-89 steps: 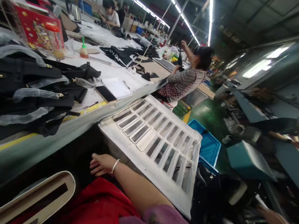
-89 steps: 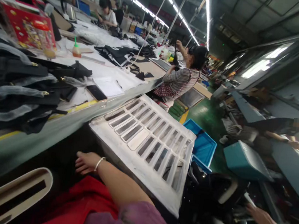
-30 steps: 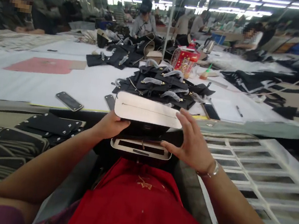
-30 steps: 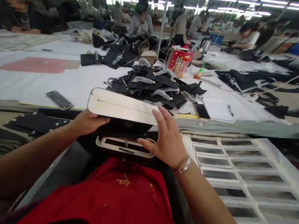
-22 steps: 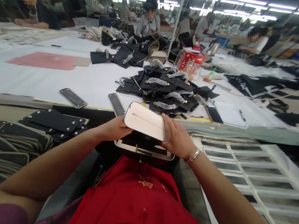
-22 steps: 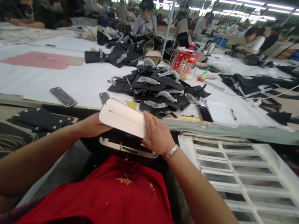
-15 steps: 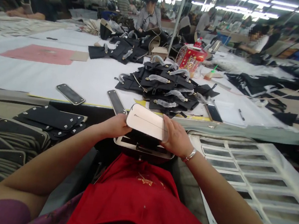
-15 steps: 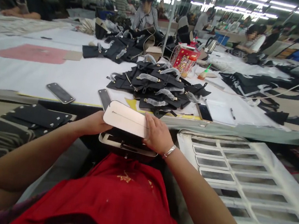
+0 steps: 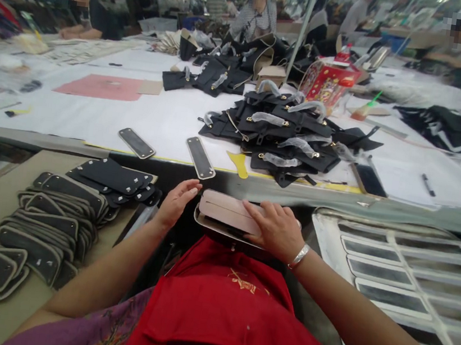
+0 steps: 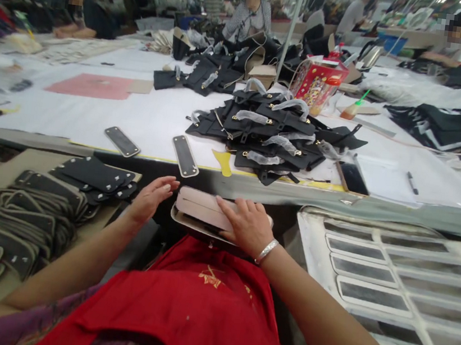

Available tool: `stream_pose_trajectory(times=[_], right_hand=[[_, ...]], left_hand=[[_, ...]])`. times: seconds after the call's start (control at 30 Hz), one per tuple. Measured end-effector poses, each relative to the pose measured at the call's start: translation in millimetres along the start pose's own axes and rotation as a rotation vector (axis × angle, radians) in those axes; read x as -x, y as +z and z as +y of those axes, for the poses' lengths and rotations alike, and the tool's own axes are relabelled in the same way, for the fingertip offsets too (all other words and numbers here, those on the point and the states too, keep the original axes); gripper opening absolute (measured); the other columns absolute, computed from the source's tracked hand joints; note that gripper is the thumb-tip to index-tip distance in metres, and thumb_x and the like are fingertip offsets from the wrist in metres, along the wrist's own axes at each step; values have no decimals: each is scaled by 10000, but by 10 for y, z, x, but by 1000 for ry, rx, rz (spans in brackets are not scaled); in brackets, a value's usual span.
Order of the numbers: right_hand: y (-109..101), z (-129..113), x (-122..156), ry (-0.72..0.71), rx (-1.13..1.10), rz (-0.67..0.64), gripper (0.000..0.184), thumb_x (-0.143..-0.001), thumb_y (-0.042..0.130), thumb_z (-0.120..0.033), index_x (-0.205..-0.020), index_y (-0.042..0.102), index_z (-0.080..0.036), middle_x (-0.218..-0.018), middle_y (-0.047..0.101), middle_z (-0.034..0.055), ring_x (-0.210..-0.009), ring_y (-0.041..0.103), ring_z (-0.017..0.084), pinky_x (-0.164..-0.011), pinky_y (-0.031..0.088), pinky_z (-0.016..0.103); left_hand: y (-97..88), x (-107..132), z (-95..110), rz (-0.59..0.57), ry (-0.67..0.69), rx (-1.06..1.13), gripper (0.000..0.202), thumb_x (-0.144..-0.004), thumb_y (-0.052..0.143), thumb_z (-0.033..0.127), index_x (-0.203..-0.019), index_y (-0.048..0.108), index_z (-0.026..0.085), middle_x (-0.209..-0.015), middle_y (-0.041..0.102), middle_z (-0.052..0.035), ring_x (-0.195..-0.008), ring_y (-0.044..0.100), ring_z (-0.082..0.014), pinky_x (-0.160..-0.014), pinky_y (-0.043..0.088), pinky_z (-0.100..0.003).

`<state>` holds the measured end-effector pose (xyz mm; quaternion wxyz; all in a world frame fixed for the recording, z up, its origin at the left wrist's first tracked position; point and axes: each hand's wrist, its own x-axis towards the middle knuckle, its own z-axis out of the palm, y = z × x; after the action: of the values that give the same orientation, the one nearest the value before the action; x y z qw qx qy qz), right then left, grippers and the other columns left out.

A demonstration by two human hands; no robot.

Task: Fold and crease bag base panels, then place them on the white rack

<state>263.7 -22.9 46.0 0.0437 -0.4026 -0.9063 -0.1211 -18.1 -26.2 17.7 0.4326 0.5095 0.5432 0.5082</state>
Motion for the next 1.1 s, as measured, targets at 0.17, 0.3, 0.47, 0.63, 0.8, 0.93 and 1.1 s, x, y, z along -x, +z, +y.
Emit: stream_pose_trajectory(times=[0.17, 0.3, 0.47, 0.63, 0.8, 0.93, 1.1], right_hand=[[93, 52, 34, -125, 20, -35, 703, -781, 444, -650, -1379, 352, -293, -973, 498, 106, -794, 408, 228, -679, 238, 335], [138, 18, 43, -188, 16, -70, 699, -792, 415, -654, -1378, 357, -276, -961, 498, 109, -766, 396, 221, -656, 239, 332], [131, -62, -20, -192, 15, -149, 701, -784, 458, -629, -1365, 379, -244, -967, 510, 121, -761, 418, 219, -639, 261, 329], [175, -119, -105, -149, 13, -241, 692, -767, 522, -590, -1334, 418, -208, -963, 517, 138, -784, 459, 239, -614, 299, 326], [274, -63, -120, -155, -197, -271, 763, -726, 557, -620, -1336, 405, -187, -1151, 478, 162, -954, 482, 265, -763, 394, 374], [199, 174, -146, -120, -662, -225, 673, -743, 555, -584, -1260, 499, -157, -1219, 501, 150, -1041, 502, 248, -896, 398, 394], [367, 653, 167, 779, -1342, 213, 405, -826, 503, -470, -1120, 566, -199, -925, 644, 36, -794, 592, 134, -780, 467, 286]], left_hand=[[137, 164, -259, -46, -91, -70, 596, -713, 628, 350, -1226, 443, 108, -1253, 522, -168, -1152, 513, -228, -998, 391, -386], [226, 156, -453, -28, -94, -323, 569, -690, 617, 232, -1223, 454, 116, -1229, 538, -135, -1109, 527, -230, -1014, 371, -411], [245, 98, -483, -41, -72, -424, 606, -675, 571, 159, -1261, 418, 122, -1247, 522, -134, -1134, 510, -244, -1018, 368, -423], [258, 126, -298, -6, 292, -686, 462, -759, 527, 202, -1211, 462, 134, -1226, 519, -132, -1166, 465, -241, -1021, 352, -442], [496, 234, -163, -572, 768, -830, 433, -800, 557, 418, -1139, 523, 151, -1170, 554, -128, -1083, 504, -248, -919, 423, -393], [656, 215, -139, -850, 850, -1040, 437, -817, 531, 438, -1142, 521, 146, -1106, 573, -125, -966, 526, -259, -808, 440, -393], [755, 70, -7, -936, 848, -1099, 541, -834, 496, 469, -1280, 429, 170, -1075, 572, -110, -925, 523, -232, -785, 413, -347]])
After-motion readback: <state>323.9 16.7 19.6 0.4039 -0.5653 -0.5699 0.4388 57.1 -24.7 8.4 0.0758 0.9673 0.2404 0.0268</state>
